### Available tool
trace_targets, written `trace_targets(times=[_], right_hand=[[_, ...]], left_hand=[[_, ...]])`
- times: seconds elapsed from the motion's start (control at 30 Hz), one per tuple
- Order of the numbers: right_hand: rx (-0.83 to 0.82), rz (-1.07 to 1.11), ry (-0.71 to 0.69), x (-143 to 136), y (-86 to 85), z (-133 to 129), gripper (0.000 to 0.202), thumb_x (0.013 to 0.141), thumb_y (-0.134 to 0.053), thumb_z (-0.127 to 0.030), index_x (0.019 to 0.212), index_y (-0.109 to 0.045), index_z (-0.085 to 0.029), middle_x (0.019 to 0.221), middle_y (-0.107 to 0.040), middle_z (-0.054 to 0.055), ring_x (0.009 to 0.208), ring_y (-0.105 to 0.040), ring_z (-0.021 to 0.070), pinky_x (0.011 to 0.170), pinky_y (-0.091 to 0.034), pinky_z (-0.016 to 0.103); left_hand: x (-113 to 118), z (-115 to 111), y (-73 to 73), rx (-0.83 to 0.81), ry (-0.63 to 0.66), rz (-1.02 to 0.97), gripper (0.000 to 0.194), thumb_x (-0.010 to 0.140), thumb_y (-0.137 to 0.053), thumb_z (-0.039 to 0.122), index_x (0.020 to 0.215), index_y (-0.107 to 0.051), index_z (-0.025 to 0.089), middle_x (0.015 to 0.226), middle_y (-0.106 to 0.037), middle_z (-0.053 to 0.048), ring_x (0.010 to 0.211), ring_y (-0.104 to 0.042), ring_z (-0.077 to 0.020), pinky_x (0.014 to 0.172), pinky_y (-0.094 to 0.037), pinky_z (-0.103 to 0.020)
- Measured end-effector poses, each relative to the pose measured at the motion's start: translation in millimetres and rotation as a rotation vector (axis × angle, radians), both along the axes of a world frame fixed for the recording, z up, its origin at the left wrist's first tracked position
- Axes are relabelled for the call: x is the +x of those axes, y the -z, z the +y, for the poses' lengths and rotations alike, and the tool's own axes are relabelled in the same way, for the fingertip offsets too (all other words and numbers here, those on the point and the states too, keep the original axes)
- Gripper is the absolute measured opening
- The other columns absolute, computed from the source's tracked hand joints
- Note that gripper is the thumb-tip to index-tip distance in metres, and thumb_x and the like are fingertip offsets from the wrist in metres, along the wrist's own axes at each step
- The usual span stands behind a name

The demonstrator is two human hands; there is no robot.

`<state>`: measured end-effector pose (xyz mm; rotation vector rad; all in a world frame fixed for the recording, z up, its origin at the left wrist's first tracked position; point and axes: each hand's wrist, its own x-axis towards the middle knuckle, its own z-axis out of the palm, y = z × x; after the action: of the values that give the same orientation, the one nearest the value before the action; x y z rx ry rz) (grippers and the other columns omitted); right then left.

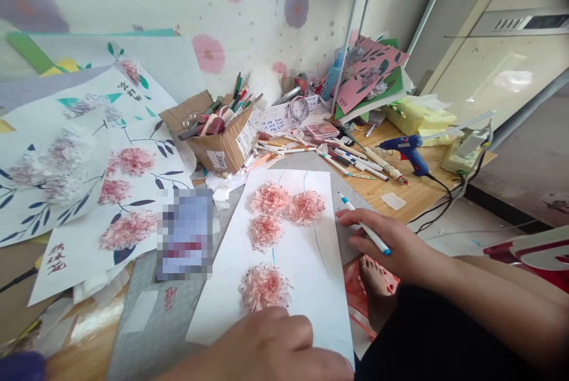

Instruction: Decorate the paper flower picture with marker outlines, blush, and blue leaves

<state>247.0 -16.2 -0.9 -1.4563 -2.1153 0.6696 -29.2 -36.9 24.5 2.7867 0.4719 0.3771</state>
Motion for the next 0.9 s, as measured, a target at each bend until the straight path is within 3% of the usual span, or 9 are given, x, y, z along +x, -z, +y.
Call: trace_targets(times=[0.07, 0.13, 0.23, 0.4, 0.5, 0.6, 0.73, 0.9], right_hand=[[0.001, 0.023, -0.002, 2.3, 3.8, 6.8, 0.028, 0.086, -0.05, -0.021, 0.114, -0.053, -0.021, 0.117, -0.063, 0.01, 0.108, -0.06, 0.0229, 0.091, -0.048, 0.04], [0.006, 0.044, -0.002, 4.4, 5.6, 13.1, 0.03, 0.086, -0.052, -0.022, 0.115, -0.053, -0.022, 0.114, -0.065, 0.009, 0.103, -0.061, 0.0226, 0.088, -0.05, 0.04], [0.041, 0.092, 0.052, 7.7, 1.5, 22.7, 0.029, 0.086, -0.053, -0.028, 0.114, -0.056, -0.021, 0.107, -0.066, 0.009, 0.097, -0.063, 0.0225, 0.087, -0.049, 0.041], [-0.018, 0.511, 0.209, 14.1, -12.0, 40.1, 0.039, 0.088, -0.052, -0.045, 0.116, -0.061, -0.018, 0.093, -0.067, 0.007, 0.083, -0.063, 0.0185, 0.08, -0.051, 0.037], [-0.119, 0.621, 0.26, 13.1, -9.2, 46.2, 0.043, 0.086, -0.052, -0.05, 0.104, -0.068, -0.015, 0.08, -0.065, 0.007, 0.072, -0.062, 0.0167, 0.07, -0.052, 0.033], [-0.162, 0.612, 0.238, 5.7, -1.9, 44.8, 0.038, 0.085, -0.054, -0.049, 0.091, -0.069, -0.015, 0.075, -0.065, 0.006, 0.069, -0.062, 0.0167, 0.067, -0.053, 0.032], [-0.142, 0.404, 0.109, -6.4, -0.3, 37.4, 0.026, 0.086, -0.055, -0.041, 0.095, -0.063, -0.018, 0.081, -0.066, 0.005, 0.076, -0.061, 0.0174, 0.069, -0.05, 0.03], [-0.07, 0.234, 0.083, -11.9, 0.3, 36.5, 0.02, 0.088, -0.052, -0.036, 0.097, -0.061, -0.02, 0.088, -0.066, 0.004, 0.08, -0.061, 0.0169, 0.071, -0.048, 0.028]], left_hand=[[8.4, -8.2, 11.5, 0.145, -0.036, -0.009, 0.016, 0.086, -0.058, 0.02, 0.101, -0.061, 0.023, 0.076, -0.064, 0.002, 0.063, -0.054, -0.0141, 0.066, -0.047, -0.027], [14.8, -9.4, 23.8, 0.288, 0.036, -0.063, 0.011, 0.087, -0.053, 0.013, 0.082, -0.062, 0.017, 0.091, -0.067, 0.001, 0.073, -0.055, -0.0147, 0.073, -0.047, -0.031], [22.9, -3.6, 33.8, 0.459, 0.007, -0.067, 0.016, 0.086, -0.053, 0.015, 0.073, -0.062, 0.016, 0.102, -0.067, -0.002, 0.077, -0.055, -0.0173, 0.069, -0.045, -0.035], [37.8, 6.6, 29.4, 0.501, -0.175, 0.017, 0.01, 0.081, -0.057, 0.012, 0.087, -0.064, 0.011, 0.102, -0.066, -0.012, 0.071, -0.056, -0.0226, 0.058, -0.046, -0.038], [42.1, 7.3, 34.0, 0.512, -0.207, 0.004, 0.008, 0.081, -0.055, 0.015, 0.081, -0.063, 0.013, 0.099, -0.067, -0.013, 0.067, -0.057, -0.0232, 0.055, -0.048, -0.038], [40.2, 6.2, 47.0, 0.523, -0.205, -0.029, 0.015, 0.081, -0.05, 0.02, 0.069, -0.058, 0.016, 0.101, -0.069, -0.014, 0.057, -0.058, -0.0218, 0.045, -0.047, -0.035], [33.9, 7.5, 58.5, 0.524, -0.195, -0.083, 0.025, 0.087, -0.043, 0.028, 0.064, -0.052, 0.019, 0.101, -0.07, -0.011, 0.046, -0.057, -0.0183, 0.038, -0.047, -0.033], [26.0, 11.0, 57.2, 0.446, -0.177, -0.077, 0.026, 0.084, -0.036, 0.01, 0.069, -0.054, 0.02, 0.101, -0.071, -0.005, 0.051, -0.062, -0.0156, 0.041, -0.049, -0.029]])
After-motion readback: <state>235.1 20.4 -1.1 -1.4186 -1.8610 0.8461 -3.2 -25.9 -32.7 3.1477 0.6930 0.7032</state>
